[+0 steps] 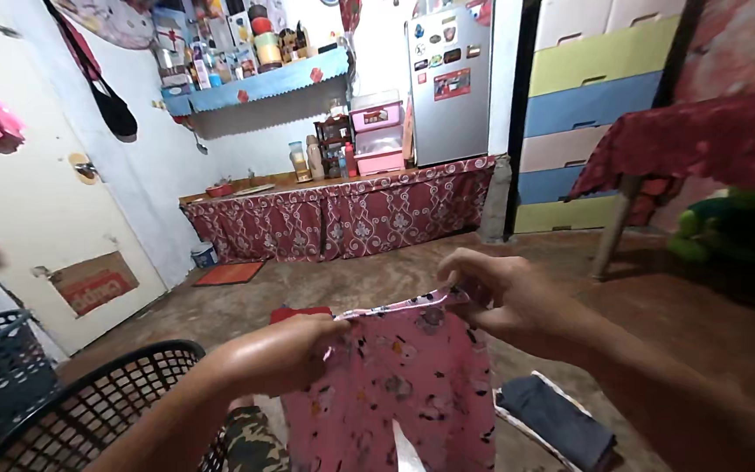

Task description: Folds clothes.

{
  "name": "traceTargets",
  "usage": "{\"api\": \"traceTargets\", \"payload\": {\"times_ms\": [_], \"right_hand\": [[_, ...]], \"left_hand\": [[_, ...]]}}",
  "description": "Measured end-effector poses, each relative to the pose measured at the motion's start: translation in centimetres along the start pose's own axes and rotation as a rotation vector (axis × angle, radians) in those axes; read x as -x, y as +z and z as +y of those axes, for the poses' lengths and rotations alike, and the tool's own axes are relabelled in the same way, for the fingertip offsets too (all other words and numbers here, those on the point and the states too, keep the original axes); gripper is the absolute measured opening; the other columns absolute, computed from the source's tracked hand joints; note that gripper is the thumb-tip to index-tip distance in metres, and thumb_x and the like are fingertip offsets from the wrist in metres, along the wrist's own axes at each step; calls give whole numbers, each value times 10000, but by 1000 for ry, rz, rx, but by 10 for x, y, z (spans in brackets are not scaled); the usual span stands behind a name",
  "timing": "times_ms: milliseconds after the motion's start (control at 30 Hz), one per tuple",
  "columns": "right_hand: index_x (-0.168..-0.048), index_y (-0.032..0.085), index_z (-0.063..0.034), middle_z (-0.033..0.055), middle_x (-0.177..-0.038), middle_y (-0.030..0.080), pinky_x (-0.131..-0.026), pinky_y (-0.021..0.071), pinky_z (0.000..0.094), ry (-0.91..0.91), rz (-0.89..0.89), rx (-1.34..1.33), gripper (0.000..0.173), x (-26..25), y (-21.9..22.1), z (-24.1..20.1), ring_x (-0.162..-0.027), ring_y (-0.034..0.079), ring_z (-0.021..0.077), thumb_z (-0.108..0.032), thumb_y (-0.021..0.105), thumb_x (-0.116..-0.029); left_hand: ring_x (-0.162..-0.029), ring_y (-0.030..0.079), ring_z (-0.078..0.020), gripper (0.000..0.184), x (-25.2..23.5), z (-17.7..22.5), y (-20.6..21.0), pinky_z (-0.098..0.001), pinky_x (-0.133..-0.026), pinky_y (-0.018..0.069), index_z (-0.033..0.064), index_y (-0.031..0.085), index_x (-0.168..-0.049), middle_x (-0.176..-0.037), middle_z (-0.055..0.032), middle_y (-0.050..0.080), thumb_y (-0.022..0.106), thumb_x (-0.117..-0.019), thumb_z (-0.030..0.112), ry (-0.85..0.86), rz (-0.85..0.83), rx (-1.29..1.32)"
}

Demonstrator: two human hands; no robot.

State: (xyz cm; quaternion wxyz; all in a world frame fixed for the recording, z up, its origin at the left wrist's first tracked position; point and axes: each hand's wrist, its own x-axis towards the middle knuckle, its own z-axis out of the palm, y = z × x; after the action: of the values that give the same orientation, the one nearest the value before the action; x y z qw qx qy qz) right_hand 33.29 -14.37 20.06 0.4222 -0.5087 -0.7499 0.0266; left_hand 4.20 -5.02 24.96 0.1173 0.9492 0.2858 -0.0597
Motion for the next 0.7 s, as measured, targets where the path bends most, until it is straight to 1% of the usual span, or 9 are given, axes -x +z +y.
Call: {"api": "traceTargets", "payload": {"times_ms": [100,167,233,333,400,467,533,600,700], "right_hand": [[-1159,625,-69,-26,-905,662,-699,552,178,115,-80,-521,299,4,5,-10,-768,638,17,-47,704,-872],[-1094,620,-56,-18,-911,680,-723,572,193,129,-137,-841,229,7,16,-17,-787,660,32,0,687,-882],[-1065,605,-79,-26,-914,682,-717,565,202,110,-173,-1027,190,8,33,-26,-786,657,30,-10,659,-896],[-1128,579,-63,-21,-976,673,-786,572,239,47,-240,-1164,203,7,59,-42,-861,660,48,-15,619,-935],[-1179,557,-45,-5,-1013,675,-847,584,285,67,-287,-1207,235,7,67,-50,-911,675,77,-12,579,-948],[-1271,546,-19,51,-1130,665,-925,590,356,65,-318,-1241,314,11,66,-47,-1002,691,147,-32,540,-958],[-1283,570,-6,76,-1180,680,-931,598,380,16,-238,-1140,307,20,62,-34,-1042,702,178,-58,524,-984],[-1210,631,-8,66,-1147,713,-877,618,346,6,-7,-895,247,34,63,-12,-1007,717,156,-79,534,-995],[-1159,665,-29,51,-1119,714,-881,602,328,181,224,-696,226,56,82,27,-1013,701,142,-124,579,-972]], "left_hand": [[-822,638,-38,350,-2,0,-5,-241,-726,547,87,579,-1371,-1080,-21,683,584,-1031,170,-10,135,330],[-836,622,28,330,-4,6,-4,-182,-733,535,115,612,-1332,-1033,58,670,505,-1068,281,20,208,550],[-981,639,21,449,-7,15,-1,-200,-845,555,116,593,-1341,-1098,72,664,420,-1075,434,85,204,657],[-957,660,16,685,-16,26,6,-199,-818,571,140,606,-1293,-1049,94,689,459,-955,717,215,115,708],[-895,643,34,516,-20,31,6,-179,-786,550,167,641,-1214,-979,120,684,532,-979,614,248,42,701],[-838,648,35,263,-21,31,3,-172,-767,554,125,645,-1214,-944,96,687,600,-1015,292,217,42,636],[-858,639,41,290,-16,25,-5,-164,-793,548,91,623,-1289,-997,64,687,613,-1004,144,185,37,464],[-875,610,29,371,-8,21,-15,-185,-791,522,110,589,-1362,-1059,34,671,593,-992,87,145,15,273],[-987,617,-3,451,5,17,-24,-239,-877,531,159,575,-1411,-1191,20,659,588,-973,52,100,35,145]]}}
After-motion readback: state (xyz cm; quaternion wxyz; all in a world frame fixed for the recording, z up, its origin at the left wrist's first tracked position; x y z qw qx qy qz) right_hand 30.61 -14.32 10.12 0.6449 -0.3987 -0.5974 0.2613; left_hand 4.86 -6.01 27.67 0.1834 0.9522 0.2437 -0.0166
